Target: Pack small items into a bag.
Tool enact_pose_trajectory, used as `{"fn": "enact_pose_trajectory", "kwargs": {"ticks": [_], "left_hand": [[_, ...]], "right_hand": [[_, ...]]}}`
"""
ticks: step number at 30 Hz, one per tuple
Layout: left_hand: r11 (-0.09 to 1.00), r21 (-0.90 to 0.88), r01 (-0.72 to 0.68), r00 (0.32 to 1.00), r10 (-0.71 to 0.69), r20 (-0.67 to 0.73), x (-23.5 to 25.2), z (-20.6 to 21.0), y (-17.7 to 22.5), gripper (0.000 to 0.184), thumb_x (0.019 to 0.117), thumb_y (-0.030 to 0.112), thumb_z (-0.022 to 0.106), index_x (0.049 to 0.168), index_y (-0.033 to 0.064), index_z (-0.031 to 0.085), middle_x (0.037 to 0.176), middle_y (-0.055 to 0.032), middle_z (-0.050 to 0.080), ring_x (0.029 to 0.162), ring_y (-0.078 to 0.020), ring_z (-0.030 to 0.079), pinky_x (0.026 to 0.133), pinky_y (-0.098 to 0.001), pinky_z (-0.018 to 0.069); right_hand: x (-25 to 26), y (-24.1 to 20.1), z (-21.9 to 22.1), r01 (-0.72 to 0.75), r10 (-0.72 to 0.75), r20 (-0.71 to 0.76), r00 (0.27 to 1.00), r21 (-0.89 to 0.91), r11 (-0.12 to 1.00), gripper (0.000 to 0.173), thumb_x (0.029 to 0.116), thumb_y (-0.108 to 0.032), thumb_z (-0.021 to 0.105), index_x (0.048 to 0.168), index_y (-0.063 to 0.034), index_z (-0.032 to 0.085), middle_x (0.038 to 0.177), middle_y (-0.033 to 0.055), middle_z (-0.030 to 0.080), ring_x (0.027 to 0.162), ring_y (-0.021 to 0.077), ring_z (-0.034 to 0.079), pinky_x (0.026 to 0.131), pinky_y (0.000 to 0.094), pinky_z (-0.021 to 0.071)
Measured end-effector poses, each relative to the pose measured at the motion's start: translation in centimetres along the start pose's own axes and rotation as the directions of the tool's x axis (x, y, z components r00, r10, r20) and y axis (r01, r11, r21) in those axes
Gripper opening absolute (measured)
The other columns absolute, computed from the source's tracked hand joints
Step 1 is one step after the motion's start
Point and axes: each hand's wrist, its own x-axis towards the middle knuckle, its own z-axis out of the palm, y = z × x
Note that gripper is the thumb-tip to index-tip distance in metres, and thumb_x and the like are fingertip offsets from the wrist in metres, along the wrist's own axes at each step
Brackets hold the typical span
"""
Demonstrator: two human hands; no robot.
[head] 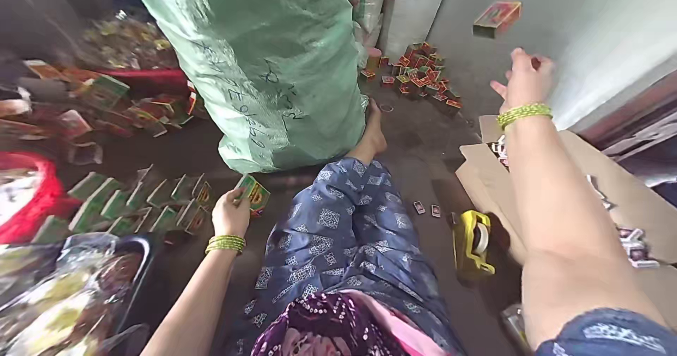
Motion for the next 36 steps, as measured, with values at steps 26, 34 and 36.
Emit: {"fn": "enact_pose_trajectory", "kwargs": {"ticks": [26,34,36], "left_hand": [[0.239,-0.876,0.418,0.421,0.804,0.420,-15.1,4.4,19.3,0.022,0.0962,0.007,0.049,0.092,0.0169,0.068,0.120,-0.0034,0.069,0.109,-0.0141,0.065,0.088,-0.0320,0.0554],[0.574,-0.794,0.202,0.539,0.611,0.579,-14.8,9.9,14.0,0.060,0.1014,0.030,0.057,0.148,-0.0020,0.036,0.131,-0.0171,0.064,0.117,-0.0258,0.066,0.102,-0.0442,0.0548],[0.614,-0.789,0.016,0.546,0.656,0.521,-15.3,11.2,13.3,0.091,0.0849,0.022,0.083,0.152,-0.0037,0.027,0.132,-0.0166,0.064,0.118,-0.0259,0.067,0.102,-0.0436,0.0572]], "right_hand": [[-33.1,11.1,-7.0,-0.605,-0.178,0.983,0.046,0.169,0.778,0.048,0.0829,-0.031,0.086,0.127,-0.0271,0.067,0.115,-0.0107,0.074,0.105,0.0024,0.069,0.094,0.0272,0.0580],[-35.0,12.3,-7.6,-0.213,0.123,0.623,0.772,0.071,0.975,0.059,0.0853,-0.013,0.081,0.133,0.0066,0.053,0.115,0.0121,0.072,0.105,0.0194,0.072,0.093,0.0375,0.0623],[-35.4,13.6,-7.5,-0.083,0.057,0.599,0.798,0.017,0.996,0.055,0.0873,-0.016,0.081,0.130,0.0065,0.056,0.115,0.0127,0.072,0.106,0.0194,0.072,0.093,0.0368,0.0627]]}}
